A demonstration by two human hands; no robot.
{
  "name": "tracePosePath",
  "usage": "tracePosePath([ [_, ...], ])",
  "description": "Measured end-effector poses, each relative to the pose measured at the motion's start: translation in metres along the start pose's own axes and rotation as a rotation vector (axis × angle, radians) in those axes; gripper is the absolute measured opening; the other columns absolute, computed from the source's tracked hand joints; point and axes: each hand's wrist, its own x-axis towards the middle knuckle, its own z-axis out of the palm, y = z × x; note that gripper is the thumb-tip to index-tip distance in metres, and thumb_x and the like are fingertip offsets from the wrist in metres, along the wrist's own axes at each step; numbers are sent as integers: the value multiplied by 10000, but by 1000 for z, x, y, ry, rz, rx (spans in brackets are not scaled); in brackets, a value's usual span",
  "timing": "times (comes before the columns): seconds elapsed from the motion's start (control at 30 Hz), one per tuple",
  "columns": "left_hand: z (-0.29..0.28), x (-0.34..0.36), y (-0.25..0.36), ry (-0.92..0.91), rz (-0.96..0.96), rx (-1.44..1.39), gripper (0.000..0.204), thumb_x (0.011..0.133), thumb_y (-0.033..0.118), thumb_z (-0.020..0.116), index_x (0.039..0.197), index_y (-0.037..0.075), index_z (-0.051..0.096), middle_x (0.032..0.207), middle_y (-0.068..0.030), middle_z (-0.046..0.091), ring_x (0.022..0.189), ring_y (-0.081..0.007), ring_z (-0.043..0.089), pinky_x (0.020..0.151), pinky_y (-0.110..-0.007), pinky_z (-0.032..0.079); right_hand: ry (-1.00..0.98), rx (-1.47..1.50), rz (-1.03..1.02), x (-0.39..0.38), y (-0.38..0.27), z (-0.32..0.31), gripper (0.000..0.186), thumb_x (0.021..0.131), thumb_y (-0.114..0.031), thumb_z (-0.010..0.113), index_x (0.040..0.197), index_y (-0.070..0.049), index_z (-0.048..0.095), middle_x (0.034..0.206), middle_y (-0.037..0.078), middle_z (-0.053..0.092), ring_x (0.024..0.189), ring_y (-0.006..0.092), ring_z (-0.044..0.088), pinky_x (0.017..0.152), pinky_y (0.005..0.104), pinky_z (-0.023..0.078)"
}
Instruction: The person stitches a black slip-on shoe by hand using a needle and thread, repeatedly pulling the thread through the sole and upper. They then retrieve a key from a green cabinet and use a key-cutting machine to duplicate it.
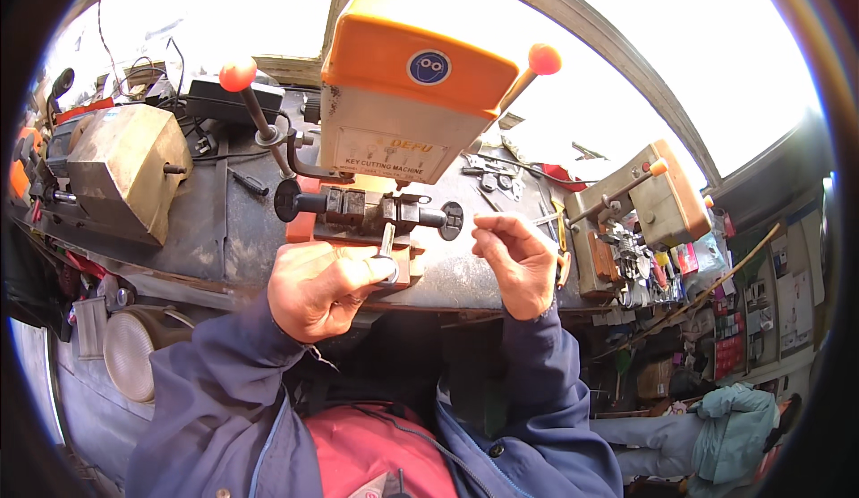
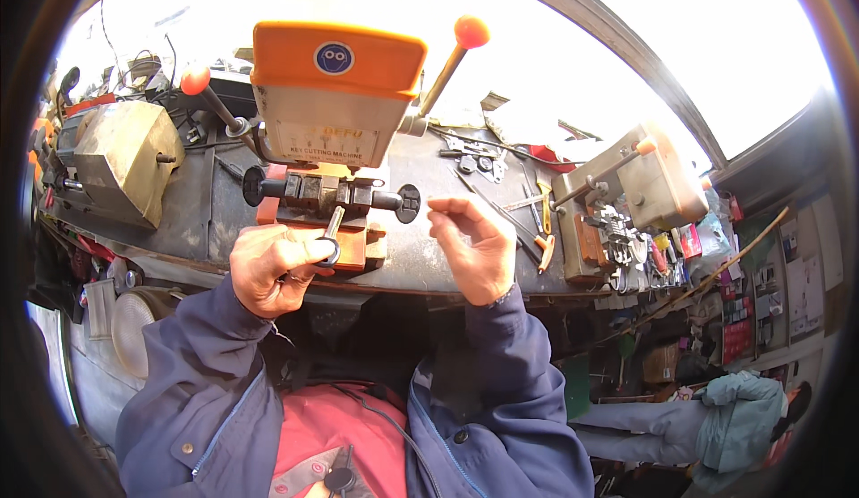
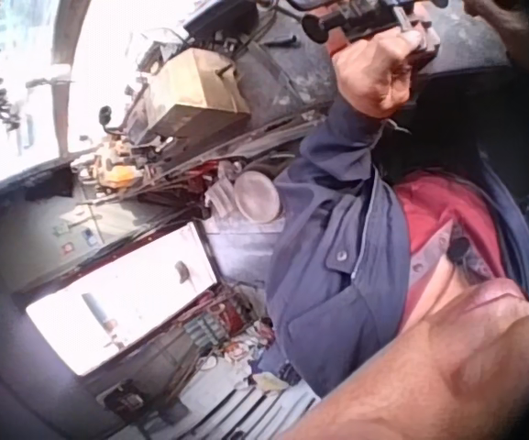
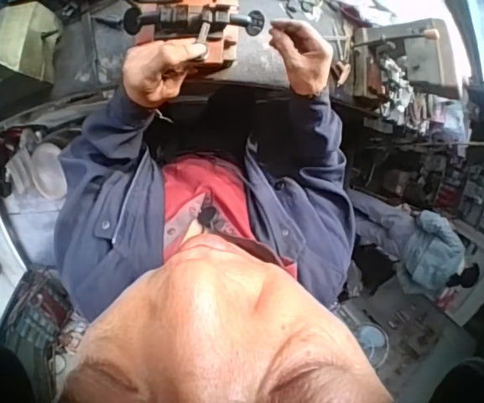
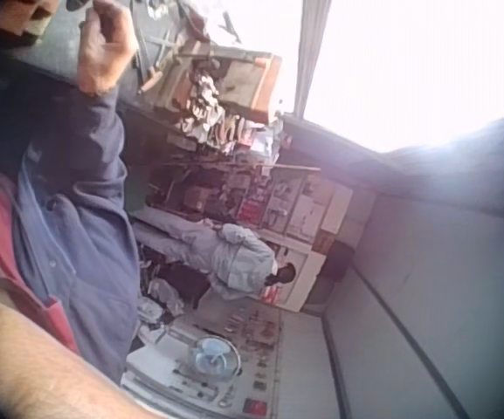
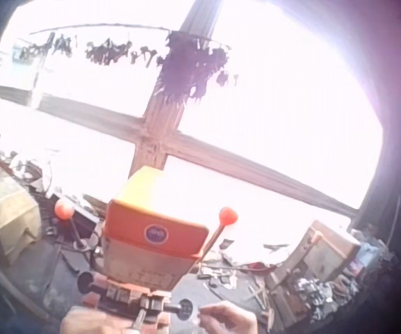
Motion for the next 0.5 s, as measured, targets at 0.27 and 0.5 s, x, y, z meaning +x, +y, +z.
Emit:
tracePosePath([
  [0.27, -6, -3, -3, -18, -17, -22, 266, 901, -90, 691, 1119, 57, 651, 883, -137, 750, 704, -263, 755, 622, -352, 603, -198, -376, -545, 11, -27, 55, 156, 880, 119, 731, 1019, 56, 699, 944, 123, 730, 791, 156, 709, 674, 260, 567],
  [0.5, -7, -1, -5, 0, 7, 3, 442, 722, -94, 744, 1116, 97, 689, 1005, -115, 765, 719, -262, 722, 629, -359, 577, -131, -499, -614, 12, -19, 70, 157, 816, 32, 795, 917, -27, 691, 851, 103, 671, 712, 273, 686, 607, 356, 543],
])
